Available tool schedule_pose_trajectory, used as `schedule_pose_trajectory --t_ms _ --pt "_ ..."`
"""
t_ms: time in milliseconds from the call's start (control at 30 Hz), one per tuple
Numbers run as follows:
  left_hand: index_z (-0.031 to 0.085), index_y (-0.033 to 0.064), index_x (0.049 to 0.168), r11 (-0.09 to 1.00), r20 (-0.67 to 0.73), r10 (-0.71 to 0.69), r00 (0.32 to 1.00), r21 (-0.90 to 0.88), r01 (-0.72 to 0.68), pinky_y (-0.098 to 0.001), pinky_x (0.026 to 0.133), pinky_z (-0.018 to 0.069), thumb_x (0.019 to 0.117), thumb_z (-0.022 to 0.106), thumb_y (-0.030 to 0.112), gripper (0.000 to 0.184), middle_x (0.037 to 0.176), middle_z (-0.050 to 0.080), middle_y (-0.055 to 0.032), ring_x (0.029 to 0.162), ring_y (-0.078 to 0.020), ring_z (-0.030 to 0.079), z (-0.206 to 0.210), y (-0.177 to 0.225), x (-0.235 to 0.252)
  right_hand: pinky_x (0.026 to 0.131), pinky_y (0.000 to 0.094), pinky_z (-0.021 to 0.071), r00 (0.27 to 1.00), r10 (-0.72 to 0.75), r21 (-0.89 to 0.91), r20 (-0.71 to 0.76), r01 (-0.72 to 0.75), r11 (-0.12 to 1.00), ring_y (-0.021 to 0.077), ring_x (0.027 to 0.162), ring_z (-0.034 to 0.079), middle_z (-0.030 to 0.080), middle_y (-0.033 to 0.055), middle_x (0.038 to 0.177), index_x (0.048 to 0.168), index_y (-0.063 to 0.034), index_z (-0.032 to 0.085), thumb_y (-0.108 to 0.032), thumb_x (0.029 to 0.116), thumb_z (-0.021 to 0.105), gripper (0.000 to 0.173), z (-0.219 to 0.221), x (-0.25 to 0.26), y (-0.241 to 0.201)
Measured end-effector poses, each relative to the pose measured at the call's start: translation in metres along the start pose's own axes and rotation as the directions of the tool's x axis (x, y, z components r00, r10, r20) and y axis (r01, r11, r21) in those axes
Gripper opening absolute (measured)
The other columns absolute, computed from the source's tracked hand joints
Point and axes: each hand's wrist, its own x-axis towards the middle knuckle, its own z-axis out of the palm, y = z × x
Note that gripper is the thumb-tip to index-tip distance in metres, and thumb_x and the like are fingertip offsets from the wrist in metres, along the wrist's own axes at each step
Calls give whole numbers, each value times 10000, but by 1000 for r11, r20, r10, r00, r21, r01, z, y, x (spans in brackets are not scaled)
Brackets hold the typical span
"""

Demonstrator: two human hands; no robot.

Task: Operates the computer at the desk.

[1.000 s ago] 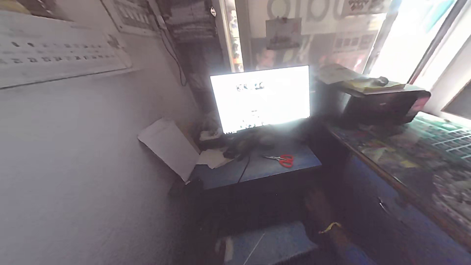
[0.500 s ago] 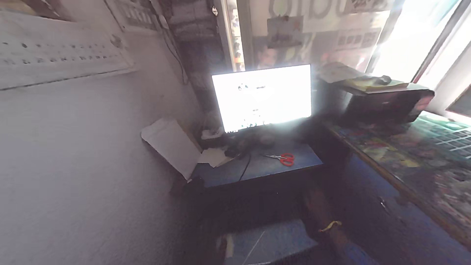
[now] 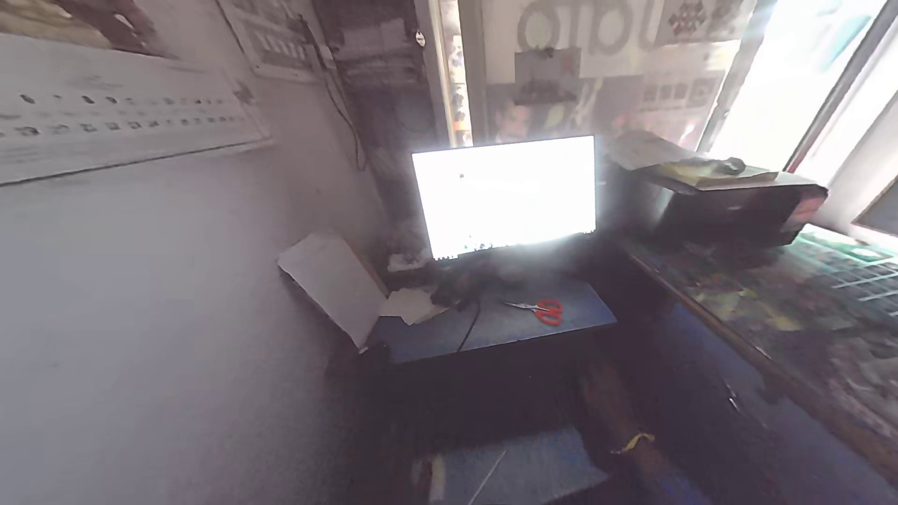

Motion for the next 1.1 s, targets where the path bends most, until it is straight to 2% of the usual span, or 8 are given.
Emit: schedule_pose_trajectory --t_ms 67,167,300,433,533,633,900,1100 --pt "535 114 1467 999 24 -20 1000 -30 21 -558 1217 281 969 423 623 721 1540 461 -231 1482 -404 366 -7 6 -1 1149 505 429 1000 -13 -6 -17 13 1000 380 1391 513 530 237 1488 1404 -25 597 -376 1034 470 526 6 2 4" --pt "572 65 1426 989 176 -94 980 -101 113 -563 1177 339 980 508 538 653 1477 533 -230 1414 -394 463 -30 21 1 1119 507 462 998 -20 -7 -65 20 1000 373 1350 555 571 220 1449 1376 -38 625 -381 1023 470 516 11 2 7" --pt "601 18 1375 970 196 -168 966 -144 198 -537 1146 397 973 547 533 655 1409 590 -227 1355 -367 531 -27 23 -2 1125 501 453 1000 1 -2 -18 -1 1000 372 1358 543 565 218 1453 1352 -39 638 -362 1020 484 488 7 -4 8" --pt "560 46 1433 988 111 -145 983 -45 150 -553 1212 298 952 482 639 768 1522 470 -264 1459 -404 402 -18 17 -4 1101 522 466 1000 8 13 -15 -8 1000 381 1338 555 573 223 1437 1336 -48 650 -339 997 521 465 8 -4 9" --pt "418 106 1559 996 39 -91 995 -7 91 -573 1240 223 953 389 688 841 1614 322 -279 1521 -427 280 3 2 -7 1111 521 458 999 0 6 -35 1 1000 382 1355 540 562 222 1451 1353 -53 641 -344 1005 514 471 11 -4 12" --pt "390 130 1579 994 79 -108 991 -7 109 -583 1242 208 974 402 653 799 1629 276 -295 1526 -455 247 -3 7 -7 1127 517 445 1000 -3 -3 -29 3 1000 377 1378 521 546 218 1474 1365 -51 632 -346 1012 499 479 13 -5 12" --pt "441 134 1549 996 -7 -93 996 13 93 -580 1244 207 951 369 706 831 1627 274 -302 1532 -457 231 12 -2 -11 1148 512 424 998 21 13 52 -21 1000 375 1411 485 506 208 1518 1436 -75 581 -359 1020 493 511 8 -7 10" --pt "412 131 1565 995 -3 -87 996 54 87 -581 1250 195 968 332 714 838 1640 253 -292 1539 -458 213 17 -8 -9 1143 506 431 999 1 10 49 -2 1000 363 1401 499 500 185 1532 1430 -89 590 -352 1016 500 499 7 -5 9"
